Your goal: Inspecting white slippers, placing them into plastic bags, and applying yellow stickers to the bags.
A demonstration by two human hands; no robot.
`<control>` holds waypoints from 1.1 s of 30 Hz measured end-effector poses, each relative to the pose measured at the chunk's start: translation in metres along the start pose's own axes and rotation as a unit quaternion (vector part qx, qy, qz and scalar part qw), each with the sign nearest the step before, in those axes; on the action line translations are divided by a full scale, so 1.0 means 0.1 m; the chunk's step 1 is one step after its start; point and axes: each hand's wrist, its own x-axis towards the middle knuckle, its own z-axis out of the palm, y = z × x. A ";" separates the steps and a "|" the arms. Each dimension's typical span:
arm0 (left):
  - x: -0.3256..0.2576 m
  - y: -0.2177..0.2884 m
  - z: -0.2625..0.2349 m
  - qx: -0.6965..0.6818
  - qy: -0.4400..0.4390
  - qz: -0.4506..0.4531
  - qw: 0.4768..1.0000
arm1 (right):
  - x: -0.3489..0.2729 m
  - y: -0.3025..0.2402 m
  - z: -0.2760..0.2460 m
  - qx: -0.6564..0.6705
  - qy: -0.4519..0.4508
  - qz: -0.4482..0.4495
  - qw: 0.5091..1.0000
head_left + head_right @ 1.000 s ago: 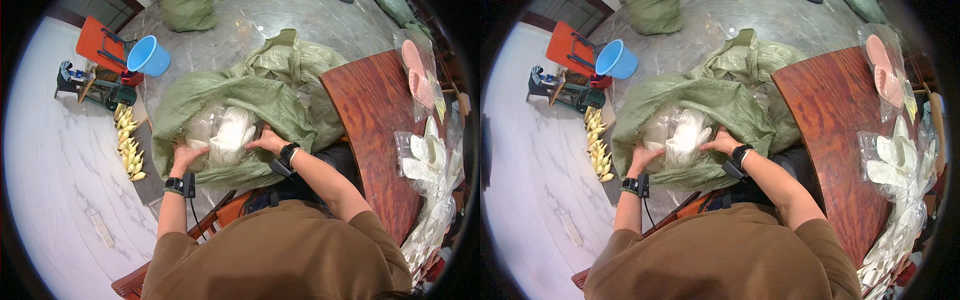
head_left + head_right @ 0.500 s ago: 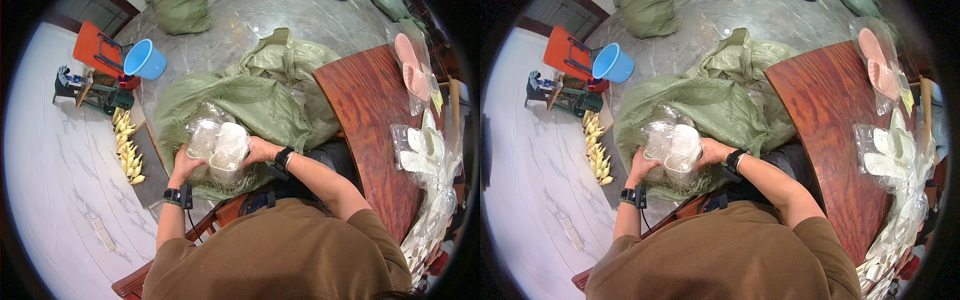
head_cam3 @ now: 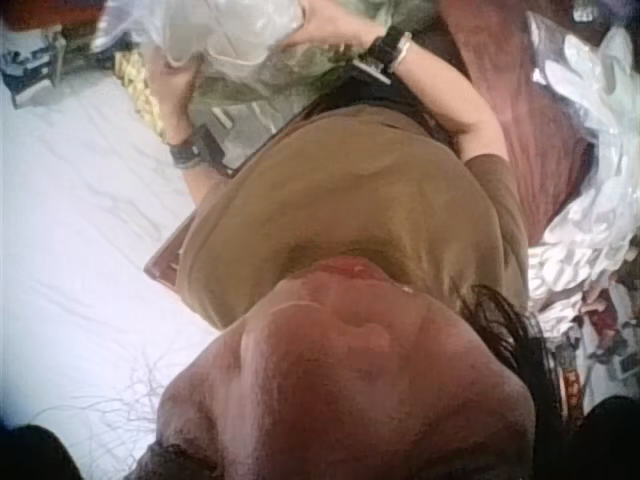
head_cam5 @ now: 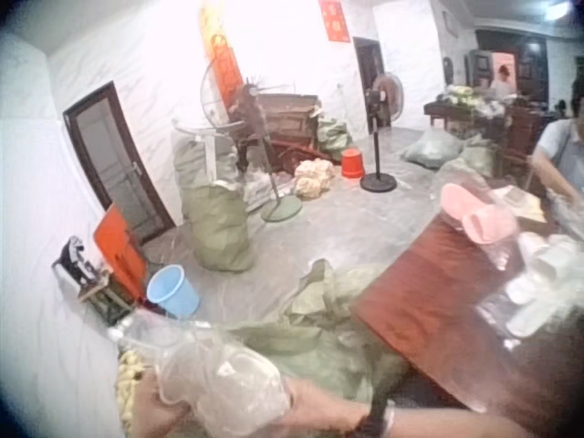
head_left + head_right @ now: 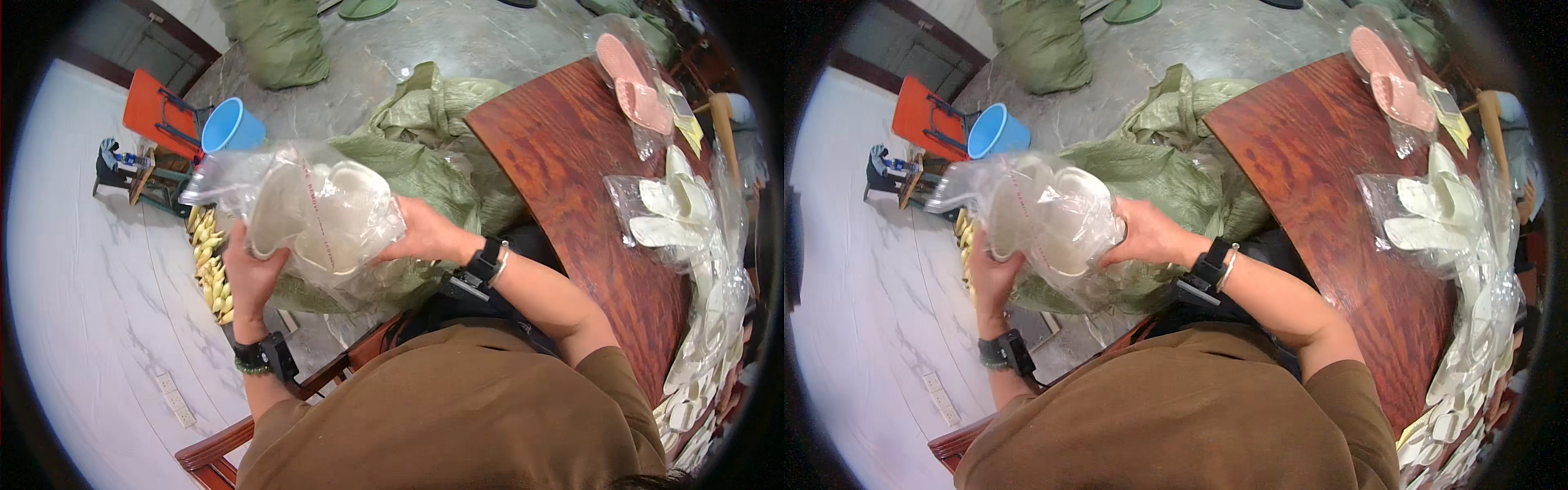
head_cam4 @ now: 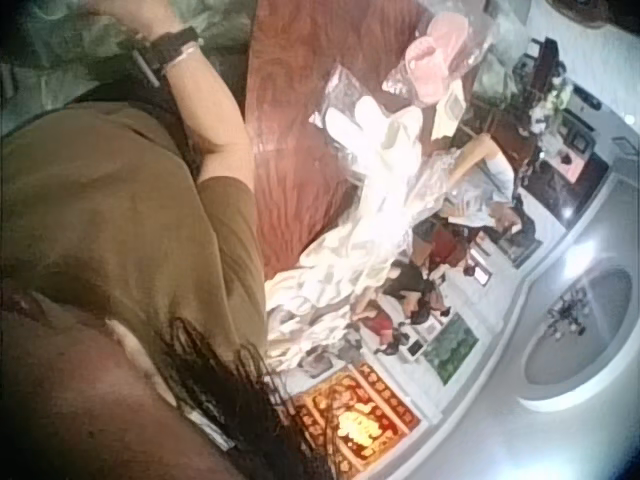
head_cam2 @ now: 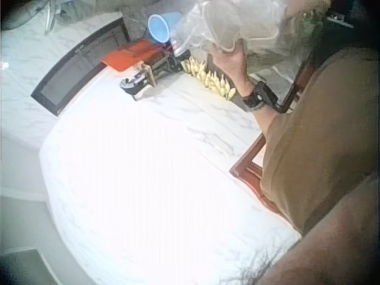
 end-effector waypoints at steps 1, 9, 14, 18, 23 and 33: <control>0.04 0.16 -0.05 -0.005 0.004 0.031 0.999 | -0.06 -0.13 -0.08 -0.011 0.016 -0.014 1.000; 0.42 1.40 -0.15 -0.073 0.135 0.228 0.962 | -0.81 -1.42 -0.84 -0.095 0.167 -0.144 0.971; 1.11 1.48 -0.11 0.159 0.278 0.421 0.849 | -1.59 -1.95 -1.25 -0.222 0.306 -0.180 0.908; 0.88 2.93 0.70 -0.227 -0.022 0.405 0.885 | -2.39 -2.11 -1.66 -0.218 0.443 -0.204 0.846; 0.41 4.27 1.89 -0.381 -0.213 0.427 0.792 | -3.76 -2.73 -1.71 -0.249 0.613 -0.105 0.742; -0.67 5.75 3.97 -0.552 -0.582 0.154 0.577 | -6.01 -3.16 -2.21 -0.255 0.792 0.026 0.555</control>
